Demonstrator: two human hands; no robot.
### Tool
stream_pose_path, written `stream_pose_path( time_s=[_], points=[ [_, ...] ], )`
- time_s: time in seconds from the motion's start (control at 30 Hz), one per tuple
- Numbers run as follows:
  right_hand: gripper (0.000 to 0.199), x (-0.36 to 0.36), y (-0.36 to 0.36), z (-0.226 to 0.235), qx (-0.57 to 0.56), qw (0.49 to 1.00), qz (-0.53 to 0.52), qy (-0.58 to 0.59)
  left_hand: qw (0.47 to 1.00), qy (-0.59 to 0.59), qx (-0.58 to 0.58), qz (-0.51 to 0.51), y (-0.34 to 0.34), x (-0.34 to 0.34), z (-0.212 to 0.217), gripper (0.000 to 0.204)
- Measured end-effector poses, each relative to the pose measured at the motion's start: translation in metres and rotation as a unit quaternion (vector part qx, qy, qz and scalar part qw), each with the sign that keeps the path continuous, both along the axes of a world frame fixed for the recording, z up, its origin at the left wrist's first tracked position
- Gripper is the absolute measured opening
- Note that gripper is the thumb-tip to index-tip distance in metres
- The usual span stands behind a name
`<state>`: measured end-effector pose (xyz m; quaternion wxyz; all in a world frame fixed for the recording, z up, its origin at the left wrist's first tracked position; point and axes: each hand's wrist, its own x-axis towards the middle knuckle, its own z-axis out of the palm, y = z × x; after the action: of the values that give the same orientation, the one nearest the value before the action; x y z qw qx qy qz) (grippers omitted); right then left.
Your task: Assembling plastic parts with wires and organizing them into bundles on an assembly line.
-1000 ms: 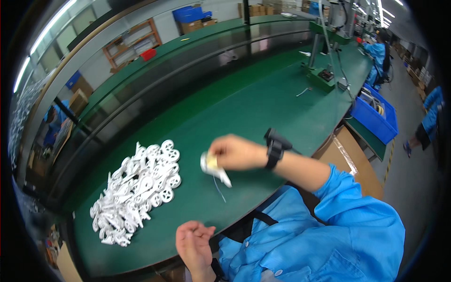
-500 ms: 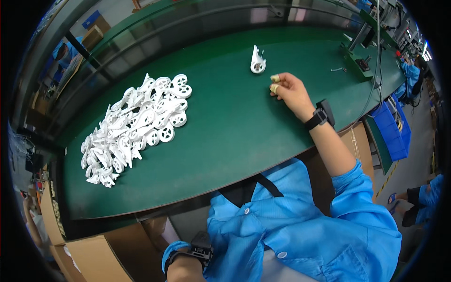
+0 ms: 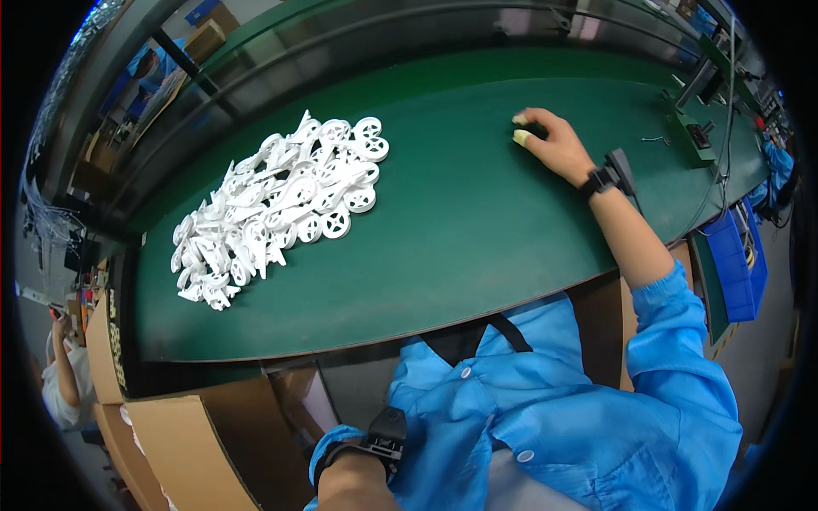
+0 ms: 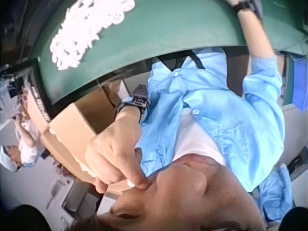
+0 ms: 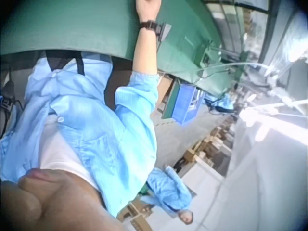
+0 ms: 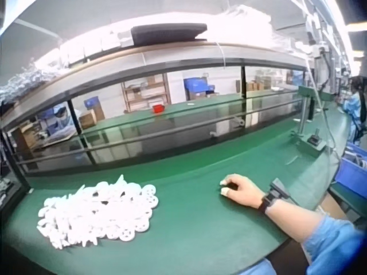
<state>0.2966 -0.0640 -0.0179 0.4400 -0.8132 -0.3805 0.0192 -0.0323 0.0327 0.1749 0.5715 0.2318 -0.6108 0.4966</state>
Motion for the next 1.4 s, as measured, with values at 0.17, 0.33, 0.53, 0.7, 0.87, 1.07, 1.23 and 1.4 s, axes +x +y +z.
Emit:
stream_pose_path(
  time_s=[0.17,0.33,0.53,0.7,0.87,1.07,1.23,1.4],
  points=[
    [0.025,-0.065,-0.048,0.015,0.076,0.989,0.045,0.12,0.962,0.264,-0.041,-0.065,-0.004,-0.045,-0.021,0.046],
    [0.025,-0.13,-0.074,-0.003,0.139,0.968,0.073,0.195,0.927,0.308,0.067,-0.205,0.004,-0.055,-0.014,0.044],
    [0.023,-0.126,-0.093,-0.012,0.256,0.94,0.018,0.225,0.948,0.305,-0.006,-0.093,-0.03,-0.064,-0.006,0.042],
    [0.023,-0.13,-0.084,-0.013,0.261,0.935,0.064,0.232,0.941,0.306,0.02,-0.141,-0.04,-0.085,-0.005,0.04],
    [0.022,-0.132,-0.083,-0.014,0.262,0.935,0.073,0.228,0.896,0.379,0.078,-0.22,-0.041,-0.104,0.002,0.04],
    [0.022,-0.126,-0.089,-0.015,0.279,0.931,0.074,0.223,0.927,0.336,0.1,-0.132,-0.058,-0.113,0.006,0.042],
    [0.021,-0.127,-0.089,-0.016,0.278,0.931,0.07,0.225,0.929,0.352,0.033,-0.114,-0.073,-0.126,0.001,0.041],
    [0.021,-0.125,-0.091,-0.018,0.297,0.926,0.061,0.224,0.929,0.355,-0.017,-0.099,-0.078,-0.136,-0.002,0.039]
  ],
)
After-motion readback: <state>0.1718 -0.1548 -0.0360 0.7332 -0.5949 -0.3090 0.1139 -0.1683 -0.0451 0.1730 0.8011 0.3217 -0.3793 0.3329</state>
